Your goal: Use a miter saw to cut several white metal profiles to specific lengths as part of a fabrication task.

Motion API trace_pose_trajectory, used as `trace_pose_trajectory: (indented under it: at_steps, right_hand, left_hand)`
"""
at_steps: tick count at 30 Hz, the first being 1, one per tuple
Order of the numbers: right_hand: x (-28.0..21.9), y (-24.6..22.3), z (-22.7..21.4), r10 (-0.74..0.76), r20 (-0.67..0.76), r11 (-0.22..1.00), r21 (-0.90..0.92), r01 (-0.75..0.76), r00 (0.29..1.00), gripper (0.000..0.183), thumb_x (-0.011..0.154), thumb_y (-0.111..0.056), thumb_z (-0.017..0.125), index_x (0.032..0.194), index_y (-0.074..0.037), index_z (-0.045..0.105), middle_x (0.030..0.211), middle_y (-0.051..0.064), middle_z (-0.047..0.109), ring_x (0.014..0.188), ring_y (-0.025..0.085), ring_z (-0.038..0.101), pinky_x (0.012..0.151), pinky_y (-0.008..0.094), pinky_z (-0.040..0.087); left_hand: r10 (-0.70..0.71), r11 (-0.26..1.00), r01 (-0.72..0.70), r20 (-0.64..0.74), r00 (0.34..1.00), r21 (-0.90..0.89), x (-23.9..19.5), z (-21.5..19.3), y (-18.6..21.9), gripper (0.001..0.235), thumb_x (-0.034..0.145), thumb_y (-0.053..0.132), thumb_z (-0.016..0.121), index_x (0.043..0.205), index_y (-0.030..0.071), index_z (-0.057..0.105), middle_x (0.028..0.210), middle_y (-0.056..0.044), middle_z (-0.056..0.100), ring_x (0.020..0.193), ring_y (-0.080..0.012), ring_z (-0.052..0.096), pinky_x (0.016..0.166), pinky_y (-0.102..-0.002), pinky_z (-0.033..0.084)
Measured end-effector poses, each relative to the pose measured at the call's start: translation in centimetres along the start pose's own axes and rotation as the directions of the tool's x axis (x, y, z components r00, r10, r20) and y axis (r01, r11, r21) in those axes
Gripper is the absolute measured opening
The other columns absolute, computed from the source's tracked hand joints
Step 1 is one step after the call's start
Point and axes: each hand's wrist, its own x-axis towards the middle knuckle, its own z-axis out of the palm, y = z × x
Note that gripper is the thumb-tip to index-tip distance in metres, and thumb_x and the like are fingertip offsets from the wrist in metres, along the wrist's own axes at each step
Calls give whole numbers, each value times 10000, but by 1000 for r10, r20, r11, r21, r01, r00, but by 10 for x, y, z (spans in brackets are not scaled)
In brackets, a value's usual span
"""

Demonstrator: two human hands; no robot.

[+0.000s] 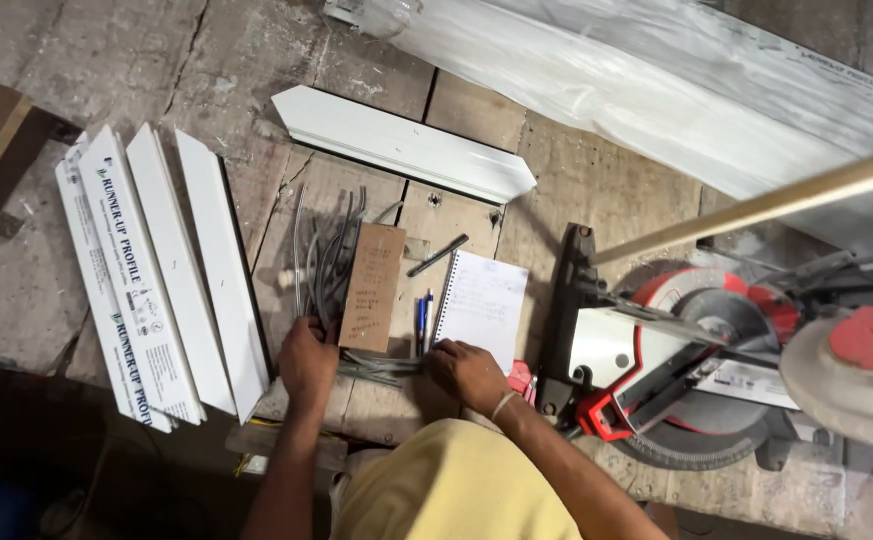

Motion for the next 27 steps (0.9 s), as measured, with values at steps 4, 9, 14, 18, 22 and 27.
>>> trace_pose_trajectory:
  at_steps: [4,9,14,18,22,27]
  right_hand:
    - [-3,1,12,-23,-28,995,-98,20,999,173,975,-221,685,1096,-97,694,1053,77,672,919,288,670,773,416,568]
    - [-13,-33,-19,-53,-235,999,-5,54,970,303,877,-189,737,1144,-55,687,1105,107,684,942,310,681,801,403,577]
    - [-18,-55,-50,365,-113,900,298,-319,924,282,925,-246,728,1155,-83,715,1091,62,715,829,233,716,771,346,589]
    - [-23,-54,-49,273,-33,507,855,-115,962,405,1016,-271,594,1345,-35,590,1181,22,726,1129,115,656,996,297,518]
    - [-33,-71,-82,366,-71,390,917,-84,928,432,1018,-328,534,1316,-25,607,1028,19,745,985,112,688,904,303,551]
    - [-76,-65,-112,658,-222,92,972,216,720,426,1113,-329,472,1385,-8,537,680,-45,415,534,59,346,453,203,317]
  left_hand:
    - [12,1000,-12,-55,998,1,5,2,-7,296,993,311,692,1036,20,725,896,-158,767,833,-339,747,726,-438,572]
    - [-102,968,102,13,995,-230,-10,-35,3,318,1044,353,606,1103,73,744,798,-149,775,758,-275,776,716,-413,564]
    - [42,901,-79,-97,994,-426,-54,-45,20,197,1047,218,570,1107,99,715,981,-64,778,735,-181,715,622,-354,556]
    - [677,534,-414,79,731,-737,-112,13,34,91,1005,-18,593,1019,17,675,899,-91,717,815,-175,670,738,-314,567]
    - [599,674,-225,342,724,-704,-145,-8,92,183,1005,68,579,1116,29,719,910,-91,746,794,-179,693,702,-321,566]
    - [582,774,-308,429,691,-553,-123,6,61,235,1019,250,593,1063,74,742,1017,-83,764,906,-200,737,794,-345,589]
